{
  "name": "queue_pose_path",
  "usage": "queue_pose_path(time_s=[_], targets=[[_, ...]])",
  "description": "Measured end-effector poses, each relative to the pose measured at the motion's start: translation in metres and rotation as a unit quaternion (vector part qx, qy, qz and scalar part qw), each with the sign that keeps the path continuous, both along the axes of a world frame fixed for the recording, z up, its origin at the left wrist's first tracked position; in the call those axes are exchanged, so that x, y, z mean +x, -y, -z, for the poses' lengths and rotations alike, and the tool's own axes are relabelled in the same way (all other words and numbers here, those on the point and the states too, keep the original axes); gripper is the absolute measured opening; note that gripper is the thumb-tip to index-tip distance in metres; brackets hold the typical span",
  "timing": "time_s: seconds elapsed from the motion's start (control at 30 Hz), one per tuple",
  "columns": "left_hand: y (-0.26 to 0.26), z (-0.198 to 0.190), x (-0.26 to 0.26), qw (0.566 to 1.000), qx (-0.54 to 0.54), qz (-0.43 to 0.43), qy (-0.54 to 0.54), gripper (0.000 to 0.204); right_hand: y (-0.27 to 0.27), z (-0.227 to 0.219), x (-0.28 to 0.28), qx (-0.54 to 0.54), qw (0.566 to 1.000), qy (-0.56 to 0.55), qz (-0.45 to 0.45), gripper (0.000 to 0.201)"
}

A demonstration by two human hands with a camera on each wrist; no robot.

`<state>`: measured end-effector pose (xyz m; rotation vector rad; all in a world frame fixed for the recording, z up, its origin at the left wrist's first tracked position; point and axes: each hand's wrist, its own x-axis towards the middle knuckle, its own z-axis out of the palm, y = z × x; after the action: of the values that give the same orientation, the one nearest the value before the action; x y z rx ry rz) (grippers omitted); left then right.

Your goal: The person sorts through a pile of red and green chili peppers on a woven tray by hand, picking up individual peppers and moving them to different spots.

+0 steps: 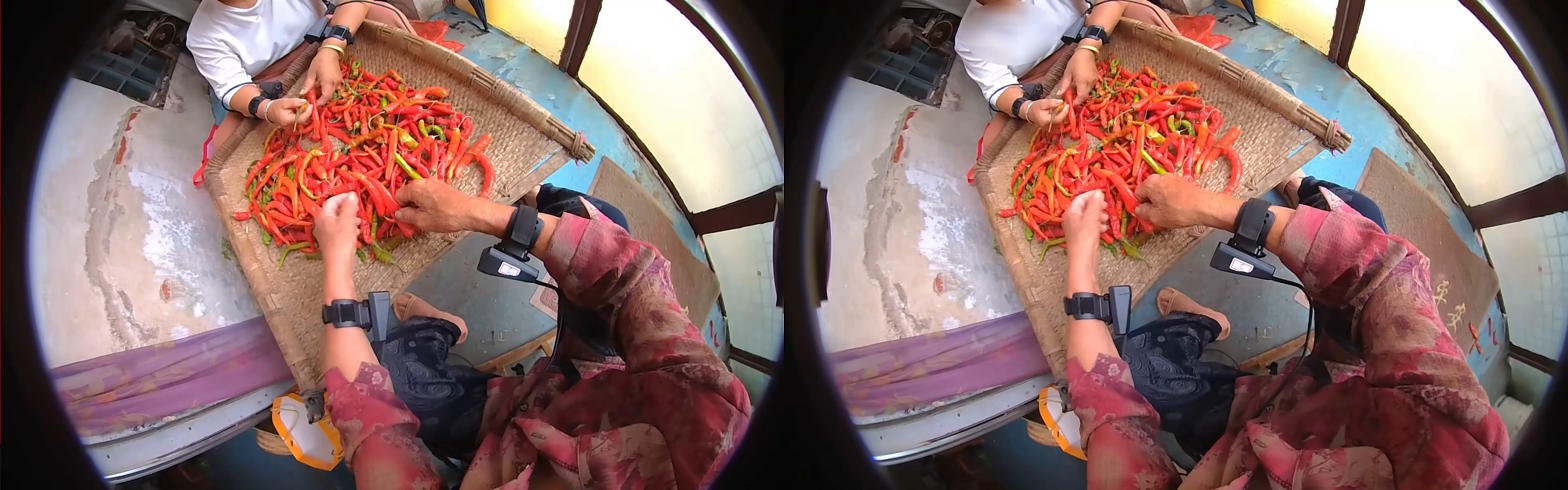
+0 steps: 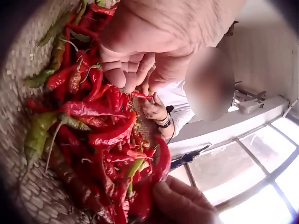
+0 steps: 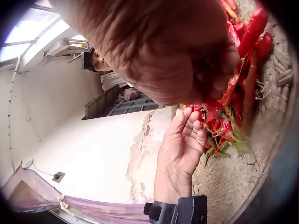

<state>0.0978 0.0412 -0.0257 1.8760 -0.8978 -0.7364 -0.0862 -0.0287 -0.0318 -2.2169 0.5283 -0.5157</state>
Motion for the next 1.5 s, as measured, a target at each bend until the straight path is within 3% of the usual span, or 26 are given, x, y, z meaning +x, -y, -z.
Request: queue_pose_path(time_s=[0.07, 0.13, 0.23, 0.3, 0.33, 0.4, 0.47, 0.5, 0.53, 0.6, 0.67, 0.73, 0.8, 0.87, 0.9, 1.0, 1.07, 1.13, 1.17, 1.23, 1.27, 1.33, 1.37, 1.43, 1.5], targets=[[0.007, 0.007, -0.018, 0.974, 0.023, 0.063, 0.216, 0.027, 0.001, 0.004, 0.004, 0.022, 0.999, 0.033, 0.032, 0.02], [0.011, 0.004, -0.036, 0.926, 0.098, 0.056, 0.36, 0.024, 0.0, 0.0, 0.005, 0.034, 0.998, 0.029, 0.048, 0.019], [0.018, 0.005, -0.035, 0.91, 0.097, 0.035, 0.402, 0.023, -0.001, -0.005, 0.004, 0.051, 0.996, 0.018, 0.069, 0.019], [0.019, 0.003, -0.028, 0.959, 0.073, 0.065, 0.266, 0.023, 0.0, -0.007, 0.003, 0.014, 0.997, 0.011, 0.078, 0.018], [0.019, 0.001, -0.022, 0.959, 0.072, 0.065, 0.267, 0.023, 0.002, -0.008, 0.001, 0.013, 0.997, 0.012, 0.079, 0.018], [0.016, -0.002, -0.006, 0.993, -0.04, 0.054, 0.099, 0.023, 0.008, -0.008, -0.003, 0.027, 0.995, 0.06, 0.081, 0.018], [0.011, -0.021, 0.001, 0.968, -0.218, -0.04, -0.121, 0.025, 0.011, -0.007, -0.006, 0.024, 0.993, 0.076, 0.086, 0.018], [0.01, -0.034, -0.002, 0.928, -0.3, -0.131, -0.178, 0.027, 0.012, -0.009, -0.008, 0.043, 0.993, 0.065, 0.094, 0.018], [0.007, -0.041, 0.004, 0.909, -0.321, -0.162, -0.212, 0.031, 0.013, -0.011, -0.009, 0.063, 0.991, 0.053, 0.101, 0.018], [-0.002, -0.039, 0.008, 0.915, -0.259, -0.205, -0.23, 0.032, 0.012, -0.007, -0.008, 0.057, 0.99, 0.076, 0.106, 0.018], [-0.011, -0.027, -0.004, 0.972, -0.139, -0.072, -0.176, 0.035, 0.012, -0.006, -0.006, 0.068, 0.987, 0.092, 0.113, 0.018], [-0.009, -0.032, -0.03, 0.983, -0.034, 0.08, -0.164, 0.032, 0.012, -0.012, -0.005, 0.078, 0.986, 0.101, 0.111, 0.018], [-0.009, -0.031, -0.048, 0.979, -0.009, 0.167, -0.121, 0.028, 0.011, -0.016, -0.005, 0.088, 0.984, 0.107, 0.11, 0.018], [-0.008, -0.028, -0.053, 0.975, 0.005, 0.186, -0.124, 0.026, 0.01, -0.018, -0.003, 0.16, 0.969, 0.164, 0.094, 0.019], [-0.007, -0.027, -0.052, 0.971, 0.017, 0.205, -0.126, 0.024, 0.01, -0.017, -0.002, 0.115, 0.977, 0.153, 0.096, 0.018], [-0.005, -0.029, -0.038, 0.977, -0.033, 0.154, -0.144, 0.021, 0.01, -0.018, -0.001, 0.113, 0.976, 0.144, 0.116, 0.017], [0.002, -0.03, -0.02, 0.958, -0.176, -0.006, -0.227, 0.022, 0.012, -0.017, -0.003, 0.123, 0.977, 0.136, 0.113, 0.014], [0.002, -0.026, 0.006, 0.93, -0.259, -0.155, -0.21, 0.031, 0.013, -0.017, -0.004, 0.138, 0.975, 0.141, 0.099, 0.014], [-0.002, -0.02, 0.014, 0.93, -0.26, -0.155, -0.209, 0.031, 0.013, -0.015, -0.004, 0.116, 0.978, 0.142, 0.099, 0.014], [-0.012, -0.005, 0.026, 0.988, -0.103, -0.108, -0.049, 0.034, 0.012, -0.014, -0.003, 0.101, 0.98, 0.136, 0.1, 0.015], [-0.011, 0.002, 0.025, 0.999, -0.032, -0.036, 0.018, 0.036, 0.011, -0.015, -0.003, 0.087, 0.983, 0.128, 0.102, 0.015], [-0.007, 0.014, 0.012, 0.976, 0.021, 0.032, 0.215, 0.027, 0.01, -0.017, -0.002, 0.091, 0.983, 0.12, 0.102, 0.016], [-0.007, 0.016, 0.003, 0.976, 0.022, 0.032, 0.214, 0.027, 0.009, -0.018, -0.002, 0.096, 0.984, 0.112, 0.103, 0.016], [-0.005, 0.012, -0.011, 0.877, 0.05, 0.06, 0.474, 0.022, 0.007, -0.016, 0.0, 0.084, 0.984, 0.117, 0.102, 0.017], [-0.001, 0.013, -0.008, 0.9, 0.047, 0.067, 0.428, 0.02, 0.007, -0.016, 0.002, 0.069, 0.985, 0.121, 0.1, 0.017]])
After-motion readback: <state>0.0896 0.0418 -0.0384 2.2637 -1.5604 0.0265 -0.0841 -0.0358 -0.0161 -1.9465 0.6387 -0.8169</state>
